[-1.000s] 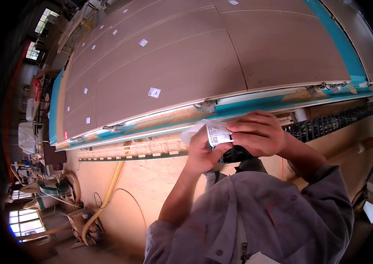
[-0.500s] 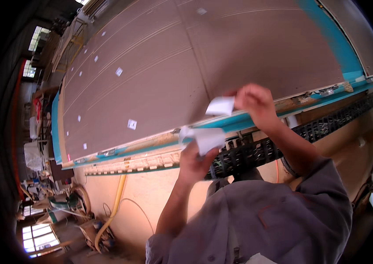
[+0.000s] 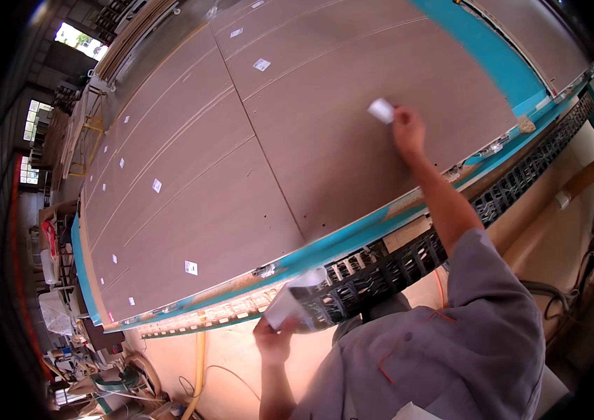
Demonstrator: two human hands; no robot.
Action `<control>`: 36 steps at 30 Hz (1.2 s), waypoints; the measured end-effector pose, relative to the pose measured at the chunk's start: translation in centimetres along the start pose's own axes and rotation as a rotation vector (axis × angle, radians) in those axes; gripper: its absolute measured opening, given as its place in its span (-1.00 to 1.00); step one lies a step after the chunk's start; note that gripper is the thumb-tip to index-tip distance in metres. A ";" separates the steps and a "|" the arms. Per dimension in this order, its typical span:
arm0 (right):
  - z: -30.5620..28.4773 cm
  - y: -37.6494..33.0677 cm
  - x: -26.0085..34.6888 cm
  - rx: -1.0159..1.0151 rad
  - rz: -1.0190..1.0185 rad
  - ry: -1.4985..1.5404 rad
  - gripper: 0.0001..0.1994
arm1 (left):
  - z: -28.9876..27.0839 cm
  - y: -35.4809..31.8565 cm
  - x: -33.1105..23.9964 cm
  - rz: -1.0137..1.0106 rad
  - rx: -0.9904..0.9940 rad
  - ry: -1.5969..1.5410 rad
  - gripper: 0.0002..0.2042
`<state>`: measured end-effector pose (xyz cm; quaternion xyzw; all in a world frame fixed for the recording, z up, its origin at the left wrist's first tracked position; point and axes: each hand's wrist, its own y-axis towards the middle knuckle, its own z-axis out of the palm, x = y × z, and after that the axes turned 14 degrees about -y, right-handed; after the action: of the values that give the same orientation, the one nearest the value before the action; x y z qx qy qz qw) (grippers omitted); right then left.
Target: The person applies small white labels to multiple cut wood panels on a large machine table, then walks to a scrap pile to discard a paper slip before returning to handle additional panels.
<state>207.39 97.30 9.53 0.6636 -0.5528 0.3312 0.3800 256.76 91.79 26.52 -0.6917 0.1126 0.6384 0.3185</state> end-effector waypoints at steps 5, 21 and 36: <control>-4.9 -1.1 0.0 0.202 -0.626 -0.439 -0.78 | 0.2 1.1 -2.2 0.182 -0.003 -0.217 -0.76; -7.7 -14.1 2.2 0.562 -0.610 -0.702 -0.48 | -12.8 -6.8 -5.0 0.264 -0.177 -0.451 -0.66; 3.2 -83.5 44.6 2.206 -0.476 0.500 -0.69 | -47.4 -31.8 2.3 0.307 -0.554 -0.610 -0.65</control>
<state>297.30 81.41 34.77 0.6380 0.2664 0.6762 -0.2545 313.44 89.25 32.88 -0.5059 -0.0607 0.8595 0.0409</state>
